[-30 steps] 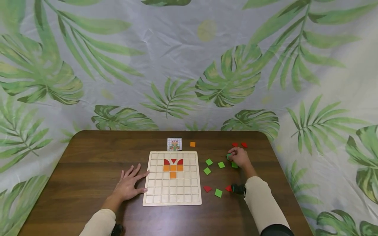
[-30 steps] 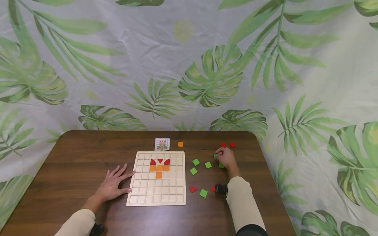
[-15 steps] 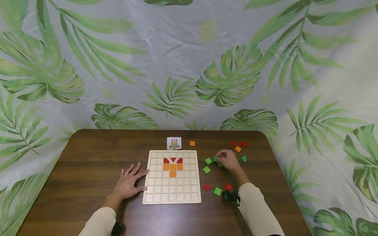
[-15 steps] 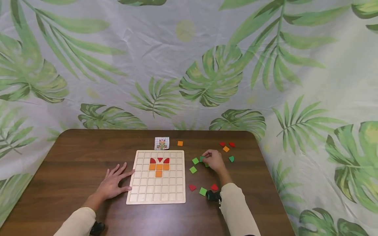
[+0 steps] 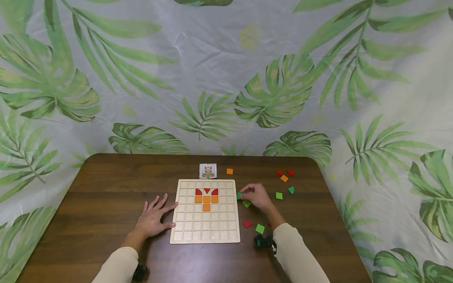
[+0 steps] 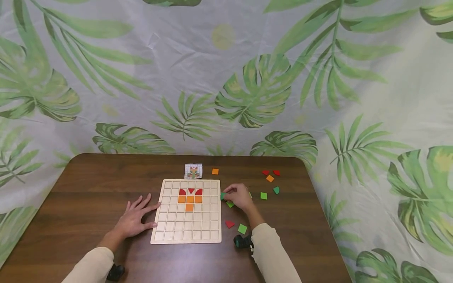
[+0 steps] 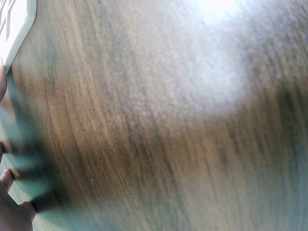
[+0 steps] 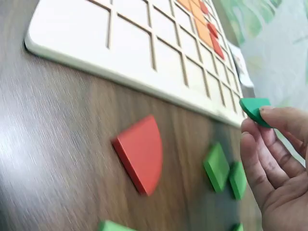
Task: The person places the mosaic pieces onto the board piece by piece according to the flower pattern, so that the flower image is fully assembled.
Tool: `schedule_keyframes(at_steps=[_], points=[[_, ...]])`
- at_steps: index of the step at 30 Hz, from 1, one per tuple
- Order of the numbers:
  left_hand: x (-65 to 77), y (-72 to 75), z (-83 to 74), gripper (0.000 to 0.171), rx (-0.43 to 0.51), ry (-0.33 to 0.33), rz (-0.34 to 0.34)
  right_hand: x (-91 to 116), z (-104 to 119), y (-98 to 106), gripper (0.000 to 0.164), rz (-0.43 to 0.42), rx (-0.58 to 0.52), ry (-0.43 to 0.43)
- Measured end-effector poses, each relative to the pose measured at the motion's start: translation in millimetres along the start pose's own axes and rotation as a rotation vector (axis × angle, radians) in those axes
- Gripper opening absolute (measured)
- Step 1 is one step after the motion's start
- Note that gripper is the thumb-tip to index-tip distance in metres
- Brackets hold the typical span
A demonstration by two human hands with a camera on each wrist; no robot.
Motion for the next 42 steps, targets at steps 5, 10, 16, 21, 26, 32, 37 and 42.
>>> schedule_keyframes(at_steps=[5,10,16,21,26,32,37,42], points=[[-0.8,-0.3,1.3,0.069,0.001,0.001,-0.001,10,27,-27,0.016,0.059,0.013,0.025],[-0.8,-0.1,1.6,0.069,0.002,0.001,0.0,0,12,-45,0.011,0.074,0.057,0.049],[-0.1,0.2,-0.3,0.069,0.016,-0.001,0.001,-8,-3,-60,0.007,0.091,0.094,0.059],[-0.1,0.5,-0.5,0.069,0.01,-0.005,-0.003,-10,-2,-70,0.007,0.09,0.136,0.06],[0.6,1.5,0.3,0.069,0.004,-0.001,-0.002,-12,-3,-78,0.008,0.083,0.17,0.074],[0.1,1.3,-0.3,0.068,0.007,0.001,-0.008,-14,-8,-82,0.007,0.087,0.168,0.065],[0.1,0.5,-0.7,0.068,0.005,-0.003,-0.012,-14,-7,-85,0.007,0.101,0.172,0.077],[0.6,1.1,-0.5,0.068,0.002,-0.005,-0.015,-14,-7,-88,0.007,0.122,0.189,0.098]])
Point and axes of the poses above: each hand's wrist, its own x-axis away from the middle knuckle, its own y-axis out of the back of the hand, z = x × y, the point moved 9 cm from there along -x, towards the middle knuckle, and after that the axes turned 10 degrees about -x, right-handed, at the moved point
